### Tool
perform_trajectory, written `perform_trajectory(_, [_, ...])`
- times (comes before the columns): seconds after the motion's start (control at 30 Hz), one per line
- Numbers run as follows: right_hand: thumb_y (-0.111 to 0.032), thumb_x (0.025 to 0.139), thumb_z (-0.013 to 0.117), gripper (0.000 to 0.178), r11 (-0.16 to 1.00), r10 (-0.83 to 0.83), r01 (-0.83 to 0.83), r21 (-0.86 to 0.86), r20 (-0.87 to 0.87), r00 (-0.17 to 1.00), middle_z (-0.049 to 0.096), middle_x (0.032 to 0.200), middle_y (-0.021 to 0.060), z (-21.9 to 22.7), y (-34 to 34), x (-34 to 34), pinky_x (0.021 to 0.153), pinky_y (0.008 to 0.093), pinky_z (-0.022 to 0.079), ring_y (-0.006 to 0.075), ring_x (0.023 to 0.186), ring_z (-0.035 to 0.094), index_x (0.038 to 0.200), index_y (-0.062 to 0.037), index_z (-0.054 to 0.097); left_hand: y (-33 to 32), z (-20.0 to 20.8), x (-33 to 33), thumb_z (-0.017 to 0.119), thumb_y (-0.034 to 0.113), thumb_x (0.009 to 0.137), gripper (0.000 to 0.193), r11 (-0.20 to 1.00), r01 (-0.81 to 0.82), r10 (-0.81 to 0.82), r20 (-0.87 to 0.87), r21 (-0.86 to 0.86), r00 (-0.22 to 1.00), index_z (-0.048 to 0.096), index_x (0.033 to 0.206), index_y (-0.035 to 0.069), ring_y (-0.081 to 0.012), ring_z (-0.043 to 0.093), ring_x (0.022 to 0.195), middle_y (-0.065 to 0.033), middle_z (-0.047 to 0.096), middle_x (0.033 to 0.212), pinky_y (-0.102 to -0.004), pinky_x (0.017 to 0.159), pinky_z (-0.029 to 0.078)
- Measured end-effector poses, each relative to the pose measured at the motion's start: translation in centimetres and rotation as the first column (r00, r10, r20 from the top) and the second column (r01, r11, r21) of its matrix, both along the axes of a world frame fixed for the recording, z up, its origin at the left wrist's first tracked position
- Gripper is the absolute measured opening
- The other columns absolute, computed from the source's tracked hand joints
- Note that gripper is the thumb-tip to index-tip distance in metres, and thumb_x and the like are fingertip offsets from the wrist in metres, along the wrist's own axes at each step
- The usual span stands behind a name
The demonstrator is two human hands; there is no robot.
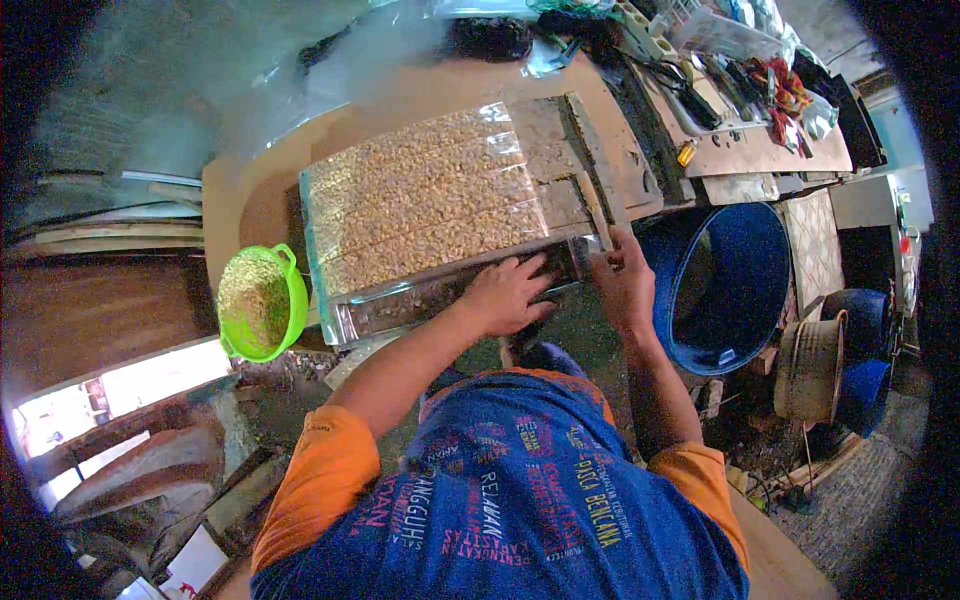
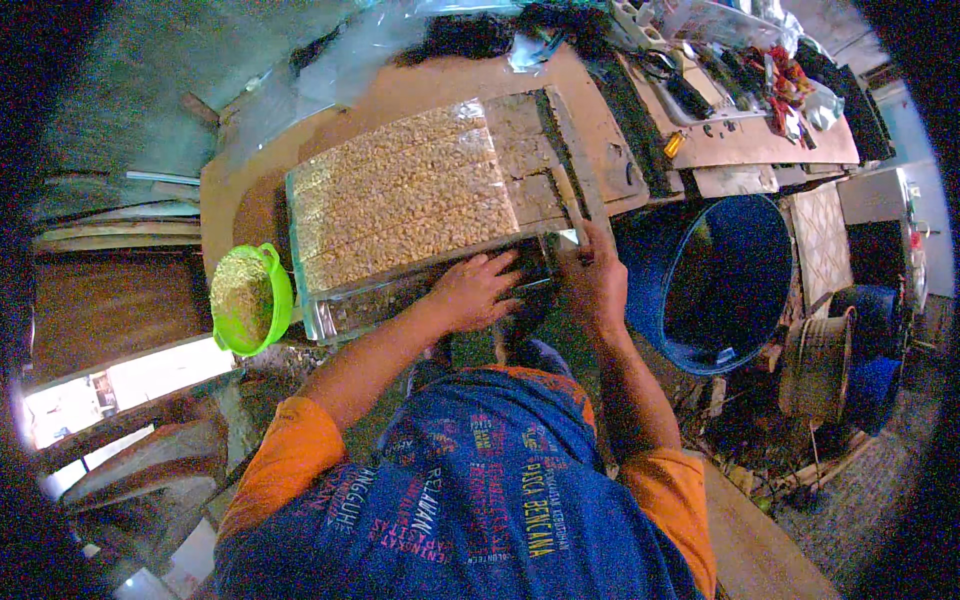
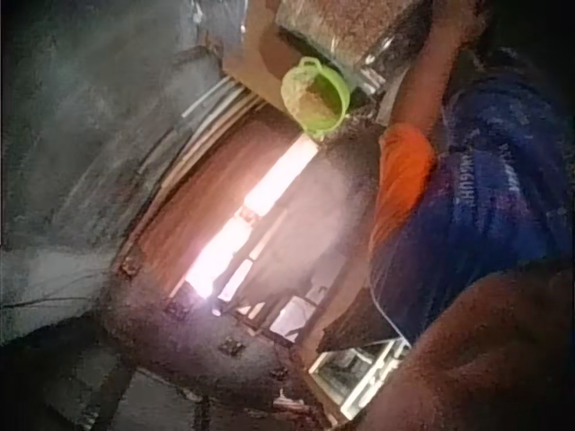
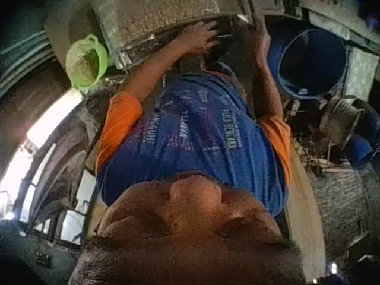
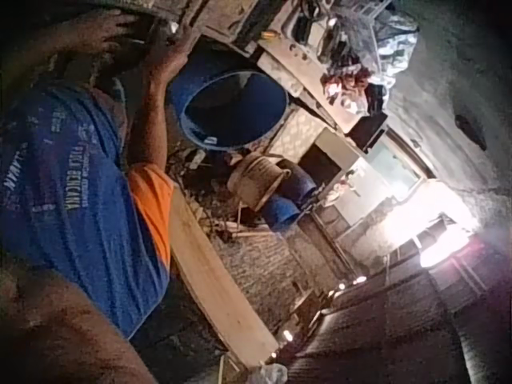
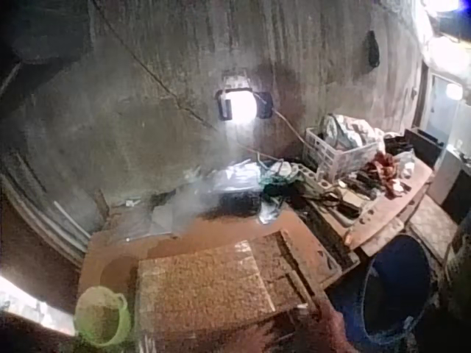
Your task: The person packages tempeh by arranging the items in a plastic bag, sealing them with a wooden press, and then scooping more beans from a blue barrel into a green bowl to prepare the next batch.
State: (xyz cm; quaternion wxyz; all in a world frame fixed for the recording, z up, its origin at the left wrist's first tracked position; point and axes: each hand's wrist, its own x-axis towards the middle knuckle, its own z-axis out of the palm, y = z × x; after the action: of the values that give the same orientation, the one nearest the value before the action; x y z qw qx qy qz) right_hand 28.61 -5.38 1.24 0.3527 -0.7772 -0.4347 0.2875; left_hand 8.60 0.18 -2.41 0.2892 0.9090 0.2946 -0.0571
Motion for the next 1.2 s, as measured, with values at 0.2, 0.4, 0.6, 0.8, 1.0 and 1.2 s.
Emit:
perform_trajectory(0.2, [-0.017, 0.09, 0.066, 0.035, 0.984, -0.064, 0.055, 0.171, 0.048, 0.997, 0.067, 0.086, 0.012, 0.6, -0.8, -0.1, 0.07, 0.0321, 0.052, 0.0196, 0.074, 0.064, 0.122, -0.0051, 0.057, 0.0, -0.1, 0.0, 0.052, 0.054, 0.09, 0.06, 1.0, 0.009, -0.009, -0.005, -0.008, 1.0, 0.053, 0.133, 0.013, -0.0407, 0.048, 0.122, -0.0169, 0.035, 0.149, -0.0501, 0.103, 0.041])
perform_trajectory(0.4, [-0.016, 0.094, 0.06, 0.029, 0.971, -0.082, 0.082, 0.226, -0.007, 0.997, 0.067, 0.087, 0.0097, 1.7, -2.2, -0.6, 0.07, 0.0301, 0.051, 0.0164, 0.074, 0.062, 0.121, -0.0051, 0.058, -0.3, -0.1, 0.0, 0.058, 0.054, 0.087, 0.06, 0.999, -0.044, 0.043, 0.005, 0.024, 0.999, 0.052, 0.137, 0.02, -0.0381, 0.047, 0.123, -0.0135, 0.033, 0.151, -0.0486, 0.101, 0.043])
perform_trajectory(0.6, [-0.015, 0.095, 0.058, 0.028, 0.935, 0.005, -0.003, 0.355, -0.003, 1.0, 0.065, 0.092, 0.0087, 1.1, -3.6, -1.7, 0.073, 0.0283, 0.05, 0.0135, 0.08, 0.06, 0.121, -0.0038, 0.059, -0.4, -0.4, 0.3, 0.054, 0.062, 0.086, 0.065, 0.999, -0.048, 0.047, 0.027, 0.008, 0.999, 0.053, 0.135, 0.019, -0.0414, 0.046, 0.126, -0.015, 0.035, 0.15, -0.0496, 0.104, 0.04])
perform_trajectory(0.8, [-0.015, 0.097, 0.056, 0.025, 0.947, 0.1, -0.076, 0.311, -0.065, 0.993, 0.064, 0.091, 0.0021, 1.4, -4.6, -3.1, 0.067, 0.0245, 0.046, 0.0076, 0.076, 0.054, 0.116, 0.0004, 0.061, -0.8, -1.2, -0.1, 0.06, 0.056, 0.084, 0.063, 0.993, -0.085, 0.076, 0.109, 0.084, 0.991, 0.055, 0.13, 0.014, -0.0377, 0.052, 0.117, -0.0142, 0.044, 0.142, -0.0498, 0.097, 0.045])
perform_trajectory(1.0, [-0.01, 0.09, 0.062, 0.026, 0.865, 0.309, -0.386, 0.321, 0.268, 0.913, 0.064, 0.095, 0.0094, 1.0, -4.7, -5.2, 0.07, 0.0295, 0.046, 0.0176, 0.078, 0.058, 0.115, -0.002, 0.062, -1.9, -0.1, -2.7, 0.058, 0.05, 0.087, 0.056, 0.984, -0.148, 0.129, 0.173, 0.099, 0.976, 0.056, 0.13, 0.014, -0.0366, 0.047, 0.123, -0.0145, 0.046, 0.142, -0.0486, 0.101, 0.042])
perform_trajectory(1.2, [-0.019, 0.083, 0.067, 0.047, 0.754, 0.494, -0.642, 0.139, 0.524, 0.694, 0.055, 0.127, 0.0188, 0.4, -2.0, -6.6, 0.105, 0.0492, 0.035, 0.0382, 0.122, 0.048, 0.127, -0.0059, 0.056, -5.0, 1.6, -8.6, 0.06, 0.038, 0.087, 0.055, 0.908, -0.365, 0.328, 0.194, 0.205, 0.924, 0.051, 0.136, 0.014, -0.0346, 0.032, 0.137, -0.0111, 0.036, 0.15, -0.0525, 0.111, 0.024])
